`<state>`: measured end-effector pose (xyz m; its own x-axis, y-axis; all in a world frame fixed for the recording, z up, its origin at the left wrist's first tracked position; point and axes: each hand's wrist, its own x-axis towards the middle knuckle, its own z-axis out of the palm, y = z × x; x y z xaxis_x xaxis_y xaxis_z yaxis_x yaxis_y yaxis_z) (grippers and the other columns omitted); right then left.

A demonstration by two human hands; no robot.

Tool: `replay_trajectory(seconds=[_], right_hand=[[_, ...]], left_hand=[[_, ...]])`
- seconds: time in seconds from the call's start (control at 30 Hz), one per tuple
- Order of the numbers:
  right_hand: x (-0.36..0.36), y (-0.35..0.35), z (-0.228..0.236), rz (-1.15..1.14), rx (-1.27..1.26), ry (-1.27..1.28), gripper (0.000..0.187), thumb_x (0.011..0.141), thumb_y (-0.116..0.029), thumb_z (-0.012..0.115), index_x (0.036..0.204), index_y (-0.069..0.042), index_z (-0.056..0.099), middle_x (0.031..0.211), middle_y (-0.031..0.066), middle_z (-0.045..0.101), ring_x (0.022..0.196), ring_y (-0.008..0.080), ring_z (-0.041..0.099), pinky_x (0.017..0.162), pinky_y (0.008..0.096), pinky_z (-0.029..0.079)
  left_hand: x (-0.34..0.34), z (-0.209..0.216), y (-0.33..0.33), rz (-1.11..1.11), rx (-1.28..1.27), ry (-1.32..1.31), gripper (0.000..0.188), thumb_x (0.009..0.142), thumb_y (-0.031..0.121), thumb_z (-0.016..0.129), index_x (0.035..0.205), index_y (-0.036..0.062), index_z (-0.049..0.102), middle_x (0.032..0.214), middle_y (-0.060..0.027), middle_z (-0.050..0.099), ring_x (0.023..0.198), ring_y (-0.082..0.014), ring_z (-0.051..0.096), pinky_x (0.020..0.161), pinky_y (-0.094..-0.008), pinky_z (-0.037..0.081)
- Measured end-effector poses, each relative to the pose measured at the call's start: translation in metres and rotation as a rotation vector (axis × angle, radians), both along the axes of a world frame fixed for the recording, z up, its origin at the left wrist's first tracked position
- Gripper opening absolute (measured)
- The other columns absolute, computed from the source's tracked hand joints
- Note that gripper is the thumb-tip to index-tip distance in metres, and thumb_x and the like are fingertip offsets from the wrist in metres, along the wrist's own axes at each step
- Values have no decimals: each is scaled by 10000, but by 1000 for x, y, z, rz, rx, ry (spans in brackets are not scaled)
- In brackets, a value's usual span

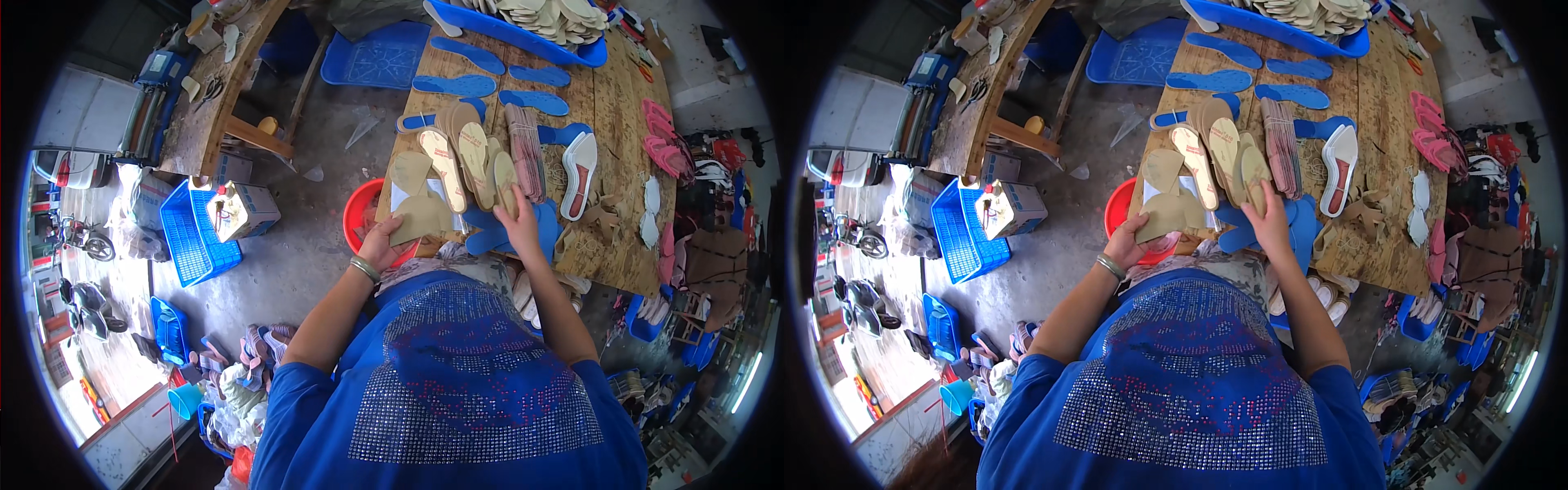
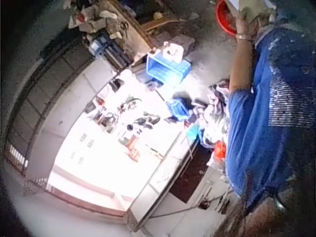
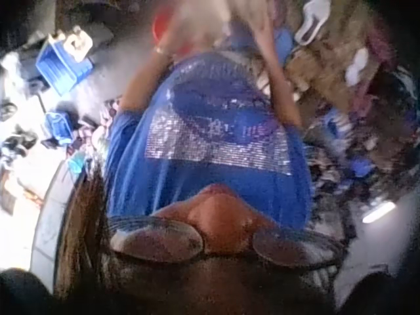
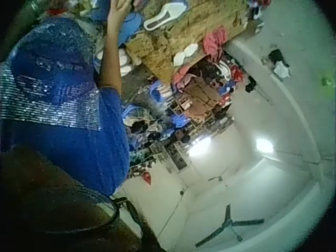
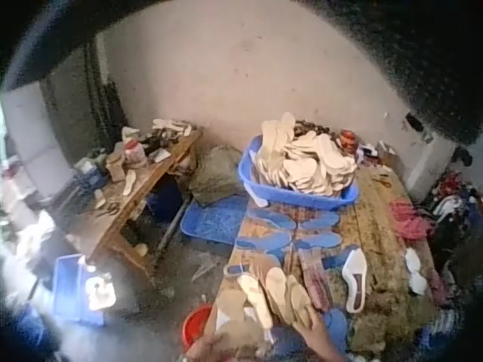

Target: The person assembles slippers by feeding blue insoles and beige outsoles through a roller machine to bond them. They then pick up the bonded pairs, peel off protective paper from the beige outsoles, and stack the finished slippers on a wooden table.

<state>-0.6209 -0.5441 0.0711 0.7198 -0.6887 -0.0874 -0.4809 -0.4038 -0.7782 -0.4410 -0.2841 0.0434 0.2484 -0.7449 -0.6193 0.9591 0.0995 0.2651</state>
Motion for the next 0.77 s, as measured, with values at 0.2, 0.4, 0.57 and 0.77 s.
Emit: replay_trajectory(seconds=[0.2,0.4,0.57,0.77], right_hand=[[13,-57,-18,-126,-463,239,608,833,-326,653,1331,-53,436,1061,218,556,1020,387,542,862,453,438],[22,-93,-38,-120,-712,373,619,826,-372,642,1333,-83,438,1197,190,545,1042,387,542,861,454,450],[73,-36,-11,32,-530,-14,438,795,-226,685,1184,-81,545,1107,163,581,1017,367,560,859,442,462],[121,22,-48,216,-153,130,276,796,-187,664,1043,-69,630,1008,159,614,932,365,598,806,416,495]], left_hand=[[1,19,5,-2,-8,-102,441,950,122,495,1370,54,382,1319,-100,510,1181,-252,543,1010,-389,459],[4,13,17,73,-142,-25,486,942,141,486,1397,39,348,1358,-117,474,1236,-282,494,1068,-427,393],[5,3,29,186,-115,5,501,944,182,502,1394,28,345,1374,-127,460,1249,-298,477,1087,-443,367],[7,-13,27,231,-80,-52,513,957,233,507,1421,104,331,1410,-107,431,1275,-300,449,1082,-497,358]])
